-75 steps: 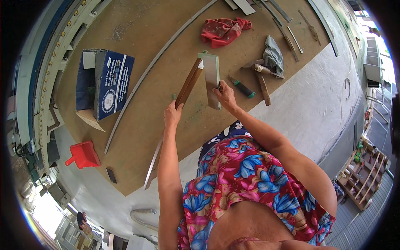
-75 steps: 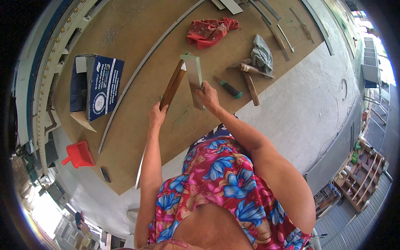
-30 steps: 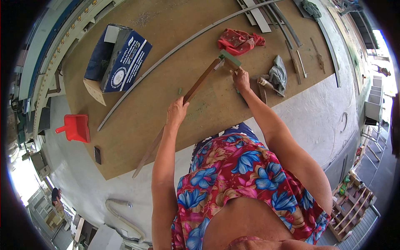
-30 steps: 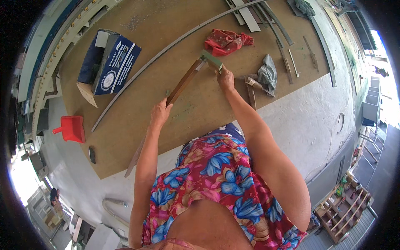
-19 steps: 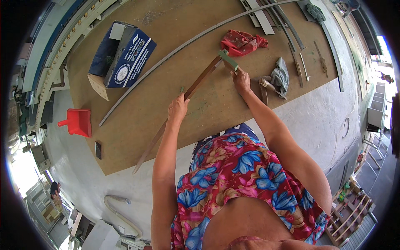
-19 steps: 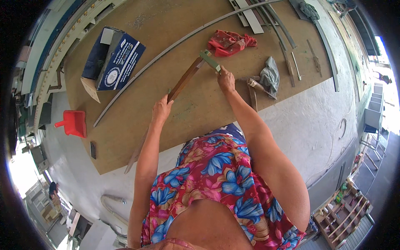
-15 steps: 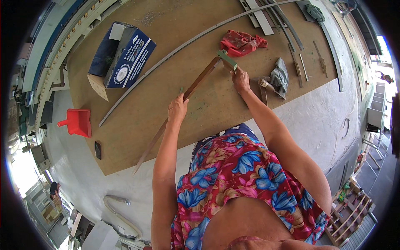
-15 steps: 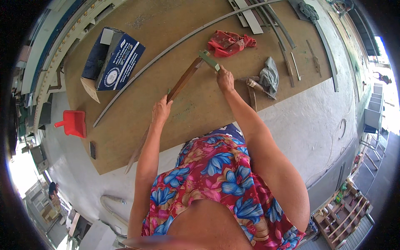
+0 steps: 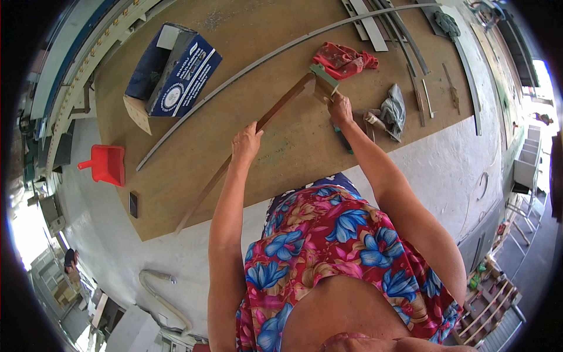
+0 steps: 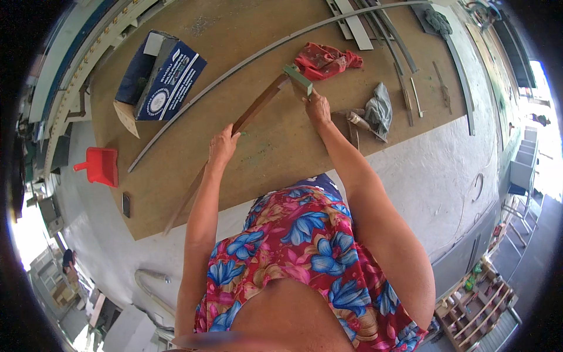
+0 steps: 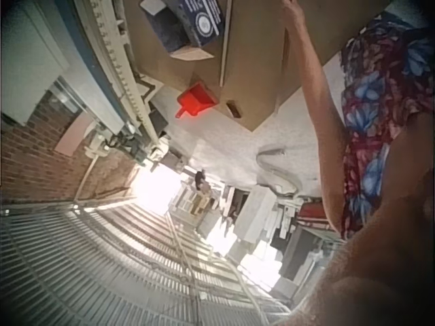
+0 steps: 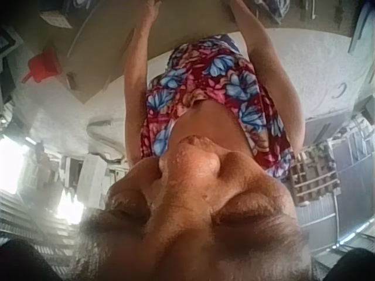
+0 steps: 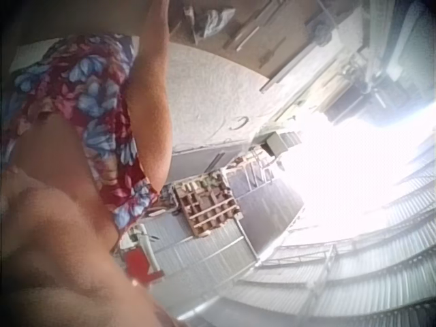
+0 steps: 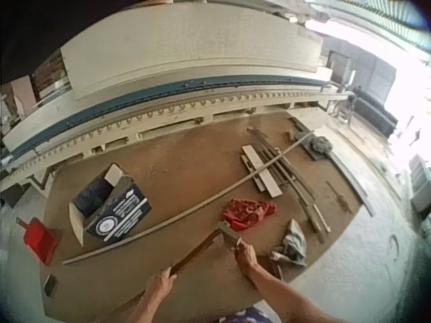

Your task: The person works on wooden components, shaping or repairing wooden blocks, wooden strips, and wooden sticks with a chisel and hammer.

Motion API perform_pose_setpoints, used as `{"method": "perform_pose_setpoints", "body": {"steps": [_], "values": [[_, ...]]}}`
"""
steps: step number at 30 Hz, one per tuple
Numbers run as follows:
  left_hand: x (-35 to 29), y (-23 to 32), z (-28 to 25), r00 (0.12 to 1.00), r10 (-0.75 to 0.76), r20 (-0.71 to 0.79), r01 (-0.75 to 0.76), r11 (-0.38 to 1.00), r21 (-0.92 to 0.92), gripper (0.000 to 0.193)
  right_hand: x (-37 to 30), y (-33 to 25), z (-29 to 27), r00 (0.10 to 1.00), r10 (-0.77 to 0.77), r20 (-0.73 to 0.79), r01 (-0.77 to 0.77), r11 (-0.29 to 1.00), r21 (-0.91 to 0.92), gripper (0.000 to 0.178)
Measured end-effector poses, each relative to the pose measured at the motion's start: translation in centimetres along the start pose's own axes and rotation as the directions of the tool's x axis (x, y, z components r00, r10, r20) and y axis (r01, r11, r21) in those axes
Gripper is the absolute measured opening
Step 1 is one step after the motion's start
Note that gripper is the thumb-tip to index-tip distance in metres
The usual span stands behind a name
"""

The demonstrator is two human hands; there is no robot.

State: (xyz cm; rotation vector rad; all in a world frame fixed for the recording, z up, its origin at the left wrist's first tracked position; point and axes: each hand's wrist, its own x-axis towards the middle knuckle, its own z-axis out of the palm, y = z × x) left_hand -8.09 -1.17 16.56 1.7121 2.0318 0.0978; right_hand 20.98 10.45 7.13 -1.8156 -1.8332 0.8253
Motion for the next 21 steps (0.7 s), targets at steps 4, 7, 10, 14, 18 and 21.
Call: {"method": "perform_pose_setpoints", "body": {"steps": [4,7,10,14,18,21], "values": [[0.5,-0.4,0.4,0.998,0.055,-0.019,-0.054,0.998,0.036,0.033,-0.8,1.0,0.9,0.999,0.004,-0.051,-0.001,0.999,0.050,0.028],[0.6,-0.6,0.2,0.997,0.071,-0.024,-0.070,0.997,0.035,0.028,-0.9,1.2,1.1,0.999,0.011,-0.035,-0.011,1.000,-0.009,0.029],[1.4,-0.1,-0.5,0.996,0.091,-0.023,-0.090,0.995,0.040,0.025,-0.7,2.7,1.8,0.999,0.024,-0.021,-0.025,0.999,-0.044,0.024],[2.4,1.2,-2.0,0.992,0.041,0.117,-0.033,0.997,-0.070,0.036,-1.0,4.3,1.8,0.991,-0.089,-0.096,0.088,0.996,-0.017,0.022],[2.7,0.4,-1.7,0.992,-0.011,0.123,0.018,0.998,-0.055,0.036,-0.7,3.2,1.4,0.999,-0.029,-0.029,0.027,0.998,-0.060,0.022],[3.1,0.6,-1.6,0.991,-0.014,0.131,0.022,0.998,-0.064,0.037,-0.9,3.4,1.7,0.982,-0.088,-0.166,0.086,0.996,-0.020,0.032]]}}
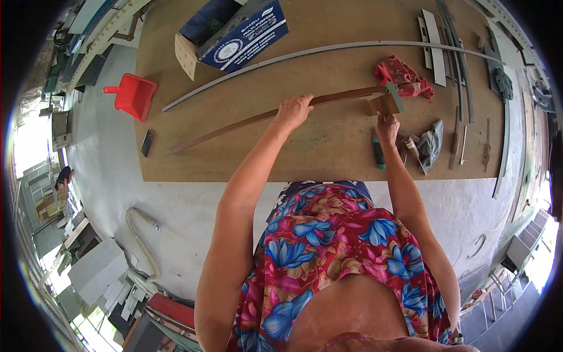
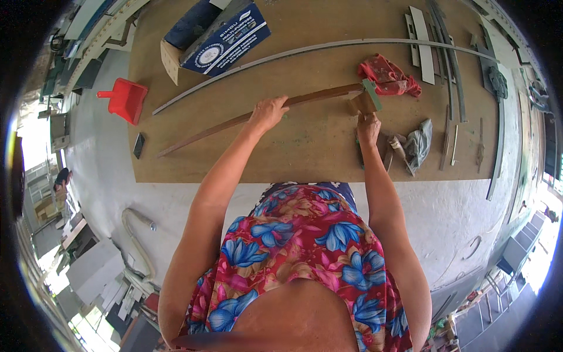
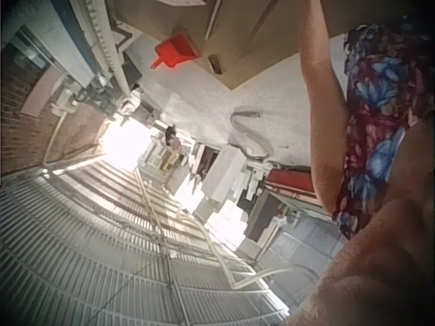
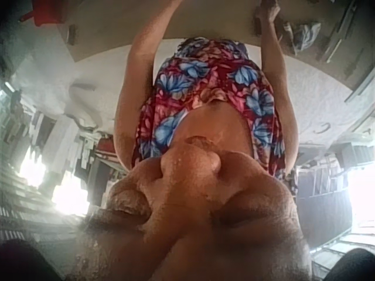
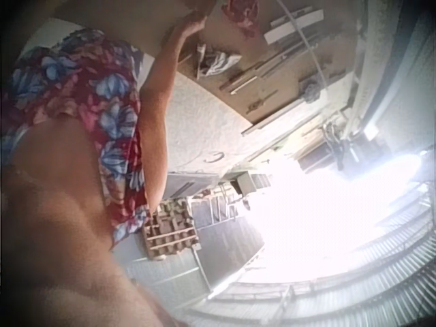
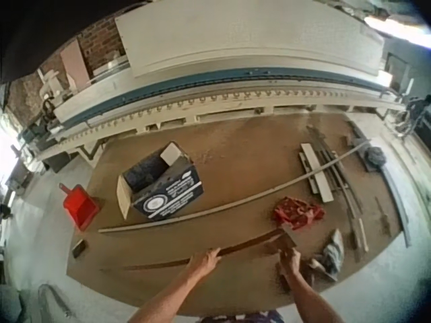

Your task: The person works on wooden components, shaping or repairing wooden blocks, wooden strips, and wooden sticks with a chisel and hammer.

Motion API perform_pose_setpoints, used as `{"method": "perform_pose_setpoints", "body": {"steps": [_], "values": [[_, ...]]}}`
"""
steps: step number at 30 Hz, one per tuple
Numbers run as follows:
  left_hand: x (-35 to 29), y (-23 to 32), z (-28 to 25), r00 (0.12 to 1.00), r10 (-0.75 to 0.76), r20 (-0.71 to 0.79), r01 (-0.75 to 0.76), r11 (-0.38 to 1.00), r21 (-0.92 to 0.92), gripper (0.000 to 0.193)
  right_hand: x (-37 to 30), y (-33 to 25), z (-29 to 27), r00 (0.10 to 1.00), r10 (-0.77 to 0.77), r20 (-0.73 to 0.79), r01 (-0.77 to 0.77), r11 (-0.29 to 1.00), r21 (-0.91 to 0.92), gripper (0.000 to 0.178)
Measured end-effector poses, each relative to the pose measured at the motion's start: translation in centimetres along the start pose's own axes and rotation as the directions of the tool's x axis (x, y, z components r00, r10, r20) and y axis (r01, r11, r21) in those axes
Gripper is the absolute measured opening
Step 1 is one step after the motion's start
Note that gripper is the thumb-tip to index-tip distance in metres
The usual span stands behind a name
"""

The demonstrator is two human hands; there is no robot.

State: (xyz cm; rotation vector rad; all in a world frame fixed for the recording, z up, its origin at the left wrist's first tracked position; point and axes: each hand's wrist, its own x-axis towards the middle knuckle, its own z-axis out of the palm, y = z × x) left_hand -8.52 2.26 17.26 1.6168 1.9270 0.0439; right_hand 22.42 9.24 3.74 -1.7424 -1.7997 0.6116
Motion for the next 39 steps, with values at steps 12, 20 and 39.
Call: {"method": "perform_pose_setpoints", "body": {"steps": [12,20,39], "values": [[2.2,-1.7,2.9,0.999,0.019,0.036,-0.019,1.000,0.013,0.042,0.3,1.7,-0.5,0.995,0.072,0.072,-0.064,0.992,-0.107,0.022],[3.7,-5.7,6.2,0.994,-0.083,0.073,0.082,0.996,0.019,0.044,0.9,-3.0,-1.2,0.983,0.164,0.086,-0.148,0.975,-0.163,0.021],[6.7,-5.6,10.7,0.996,-0.086,0.032,0.078,0.976,0.204,0.036,-7.0,-4.0,12.7,0.315,0.526,0.790,-0.932,0.014,0.362,0.031]]}}
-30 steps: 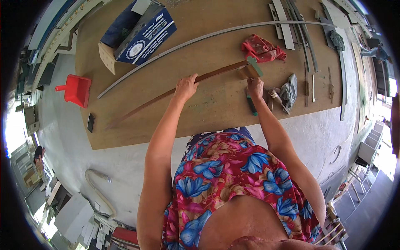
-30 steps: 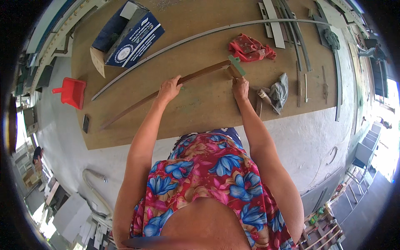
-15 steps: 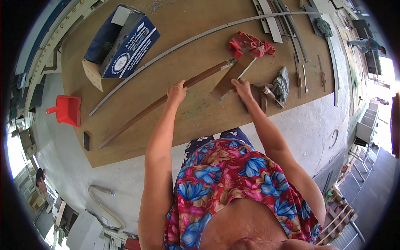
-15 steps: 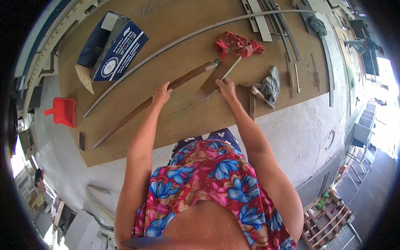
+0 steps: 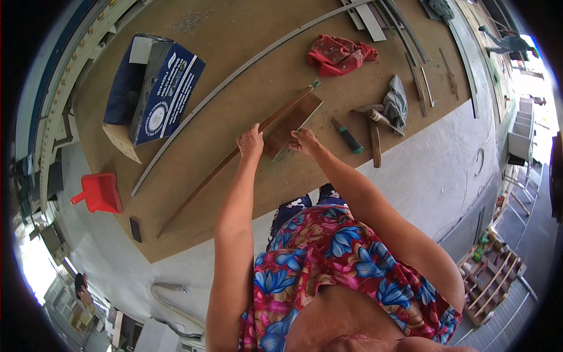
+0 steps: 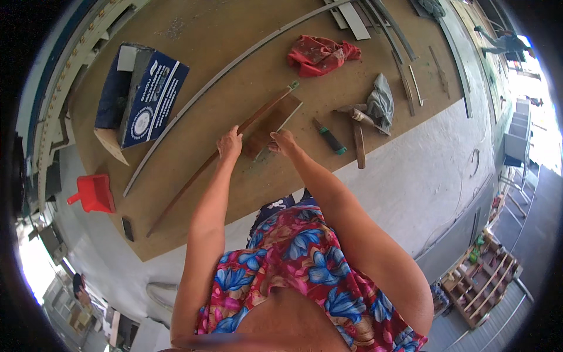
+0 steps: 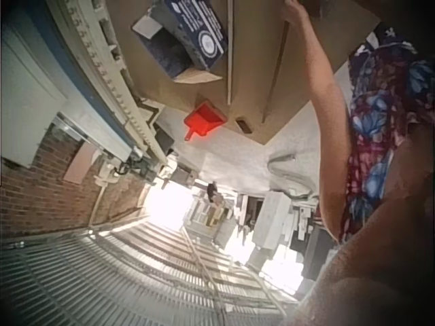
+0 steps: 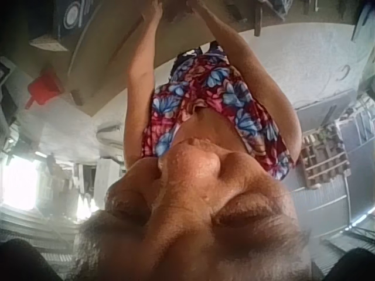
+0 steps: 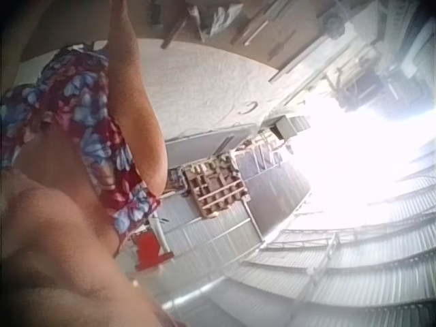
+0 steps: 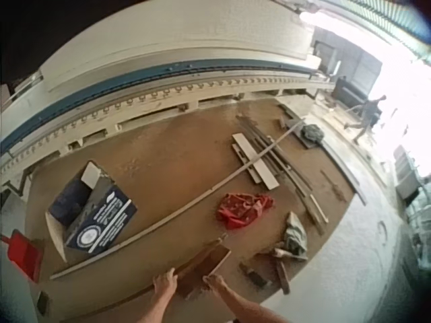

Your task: The person works on wooden components, shaping or repairing wooden blocks, wooden strips, and wooden sticks with a chisel and hammer.

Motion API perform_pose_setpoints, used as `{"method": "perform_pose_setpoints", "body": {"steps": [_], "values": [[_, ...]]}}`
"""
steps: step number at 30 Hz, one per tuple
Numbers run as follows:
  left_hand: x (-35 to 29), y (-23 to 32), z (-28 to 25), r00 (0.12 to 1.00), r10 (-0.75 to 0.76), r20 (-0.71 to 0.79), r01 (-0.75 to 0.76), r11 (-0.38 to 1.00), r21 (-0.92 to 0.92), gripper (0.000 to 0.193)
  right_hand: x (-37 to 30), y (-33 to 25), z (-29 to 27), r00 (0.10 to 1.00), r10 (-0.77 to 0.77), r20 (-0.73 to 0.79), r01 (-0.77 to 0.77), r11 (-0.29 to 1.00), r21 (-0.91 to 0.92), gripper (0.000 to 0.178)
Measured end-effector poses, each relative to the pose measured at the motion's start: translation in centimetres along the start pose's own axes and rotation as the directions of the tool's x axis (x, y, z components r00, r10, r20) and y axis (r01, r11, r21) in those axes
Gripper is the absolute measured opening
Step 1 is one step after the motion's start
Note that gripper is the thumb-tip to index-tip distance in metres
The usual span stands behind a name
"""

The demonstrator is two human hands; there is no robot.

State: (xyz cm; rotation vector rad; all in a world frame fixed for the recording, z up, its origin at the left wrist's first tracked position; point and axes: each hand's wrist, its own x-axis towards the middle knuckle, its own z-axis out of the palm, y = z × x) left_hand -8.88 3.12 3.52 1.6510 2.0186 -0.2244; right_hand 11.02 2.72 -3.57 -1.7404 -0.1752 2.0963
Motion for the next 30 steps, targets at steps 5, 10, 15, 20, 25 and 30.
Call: {"method": "perform_pose_setpoints", "body": {"steps": [5,10,15,20,25,30], "values": [[-0.3,0.0,1.2,0.998,-0.060,-0.001,0.060,0.996,0.059,0.036,-0.5,0.1,3.0,0.985,0.040,-0.170,-0.025,0.996,0.089,0.036],[-1.3,0.2,2.1,0.995,0.025,-0.093,-0.021,0.999,0.044,0.047,-0.4,-1.2,4.5,0.971,0.014,-0.238,0.004,0.997,0.075,0.017],[-3.1,1.9,1.9,0.965,0.223,-0.136,-0.199,0.966,0.166,0.092,-1.4,-2.0,2.3,0.984,-0.003,-0.180,-0.003,0.999,-0.033,0.019],[-2.5,1.3,1.3,0.995,0.089,-0.035,-0.081,0.981,0.174,0.094,-3.6,-1.8,4.5,0.997,0.016,-0.071,-0.015,1.000,0.015,0.045],[-1.6,2.2,1.7,0.997,0.074,0.034,-0.076,0.995,0.061,0.072,-3.6,-2.8,3.9,0.998,-0.046,-0.053,0.042,0.995,-0.089,0.052],[-1.7,1.2,2.3,0.990,0.138,0.018,-0.139,0.989,0.045,0.059,-3.9,-2.2,2.8,1.000,0.004,0.015,-0.003,0.998,-0.063,0.054]]}}
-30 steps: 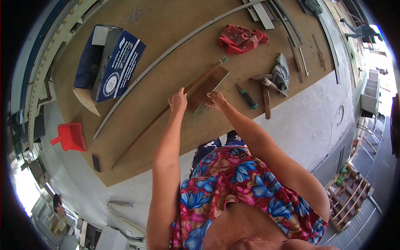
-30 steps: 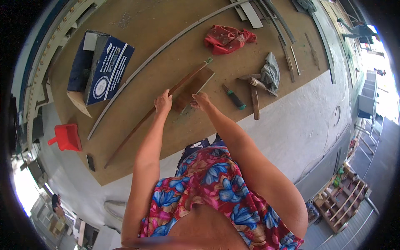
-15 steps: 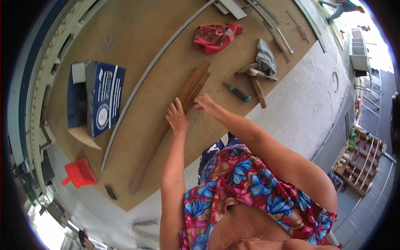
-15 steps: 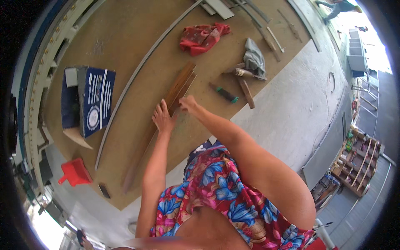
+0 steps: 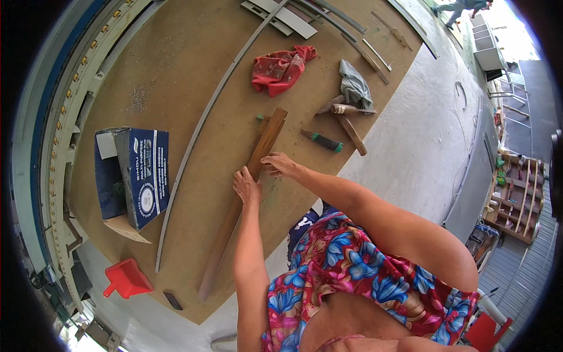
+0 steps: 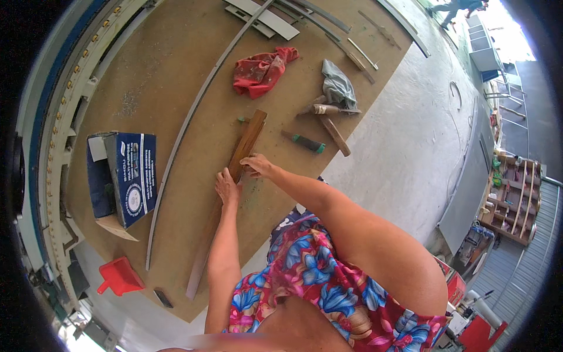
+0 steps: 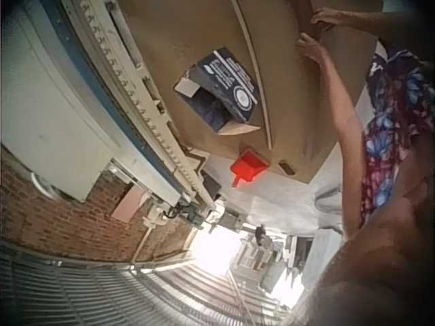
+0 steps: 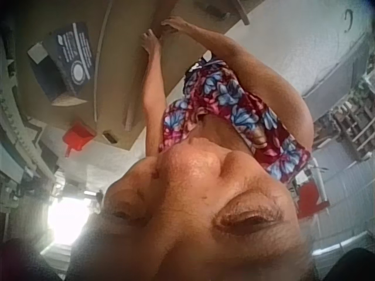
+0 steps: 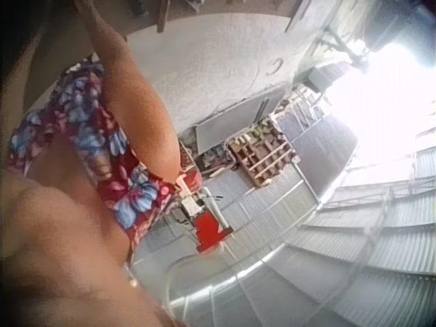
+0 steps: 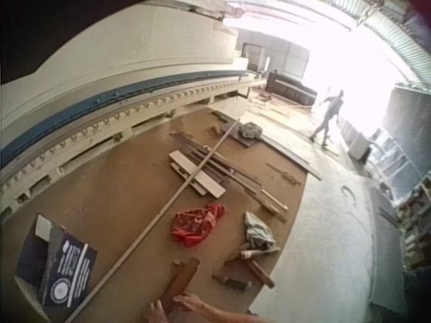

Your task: The person works on wooden components, shaping or repairing wooden blocks, wooden strips, and wooden sticks with a chisel and hammer.

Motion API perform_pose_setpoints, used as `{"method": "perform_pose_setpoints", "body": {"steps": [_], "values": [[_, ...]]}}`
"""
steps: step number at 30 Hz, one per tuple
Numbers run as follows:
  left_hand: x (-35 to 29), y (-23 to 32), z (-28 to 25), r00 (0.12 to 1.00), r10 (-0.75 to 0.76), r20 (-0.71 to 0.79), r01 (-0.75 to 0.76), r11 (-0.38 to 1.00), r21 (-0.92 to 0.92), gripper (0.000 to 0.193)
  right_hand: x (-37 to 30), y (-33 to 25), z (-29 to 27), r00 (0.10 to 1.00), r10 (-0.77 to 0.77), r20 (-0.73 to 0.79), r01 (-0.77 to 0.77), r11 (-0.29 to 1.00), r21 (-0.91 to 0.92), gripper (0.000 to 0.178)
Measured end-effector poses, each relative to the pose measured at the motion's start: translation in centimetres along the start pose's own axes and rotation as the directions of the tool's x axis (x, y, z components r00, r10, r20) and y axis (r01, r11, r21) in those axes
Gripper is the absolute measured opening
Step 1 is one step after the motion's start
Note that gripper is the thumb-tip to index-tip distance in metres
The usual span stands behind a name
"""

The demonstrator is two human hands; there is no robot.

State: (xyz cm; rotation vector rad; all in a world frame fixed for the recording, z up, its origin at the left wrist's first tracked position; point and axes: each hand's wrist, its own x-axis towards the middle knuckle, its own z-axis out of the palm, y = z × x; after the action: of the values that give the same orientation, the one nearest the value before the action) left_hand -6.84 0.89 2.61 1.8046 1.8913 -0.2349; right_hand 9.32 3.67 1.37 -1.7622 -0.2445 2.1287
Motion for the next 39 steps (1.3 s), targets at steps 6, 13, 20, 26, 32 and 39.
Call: {"method": "perform_pose_setpoints", "body": {"steps": [6,13,20,26,32,39], "values": [[1.1,0.6,-1.2,0.998,0.004,-0.058,-0.003,1.000,0.015,0.070,-0.3,0.6,-3.3,0.991,-0.098,0.092,0.093,0.994,0.055,0.055],[5.9,0.6,-3.5,0.987,0.026,-0.161,-0.013,0.997,0.078,0.066,-3.2,0.0,-8.9,0.849,-0.524,-0.069,0.328,0.624,-0.709,0.044],[10.1,1.6,-2.8,0.993,0.021,-0.119,0.000,0.984,0.180,0.061,-6.2,3.1,-15.9,0.480,-0.847,-0.227,0.081,0.301,-0.950,0.052],[7.8,4.5,-2.1,0.984,-0.078,-0.158,0.109,0.974,0.199,0.077,-5.1,3.4,-19.3,0.618,-0.750,-0.235,-0.049,0.262,-0.964,0.054],[2.6,5.3,0.4,0.966,-0.073,-0.250,0.113,0.982,0.150,0.087,-5.0,4.3,-18.8,0.629,-0.757,-0.181,0.236,0.407,-0.883,0.049],[-4.8,10.0,5.1,0.984,-0.070,-0.163,0.057,0.995,-0.080,0.083,-2.3,0.4,-17.2,0.631,-0.771,-0.082,0.393,0.409,-0.823,0.048]]}}
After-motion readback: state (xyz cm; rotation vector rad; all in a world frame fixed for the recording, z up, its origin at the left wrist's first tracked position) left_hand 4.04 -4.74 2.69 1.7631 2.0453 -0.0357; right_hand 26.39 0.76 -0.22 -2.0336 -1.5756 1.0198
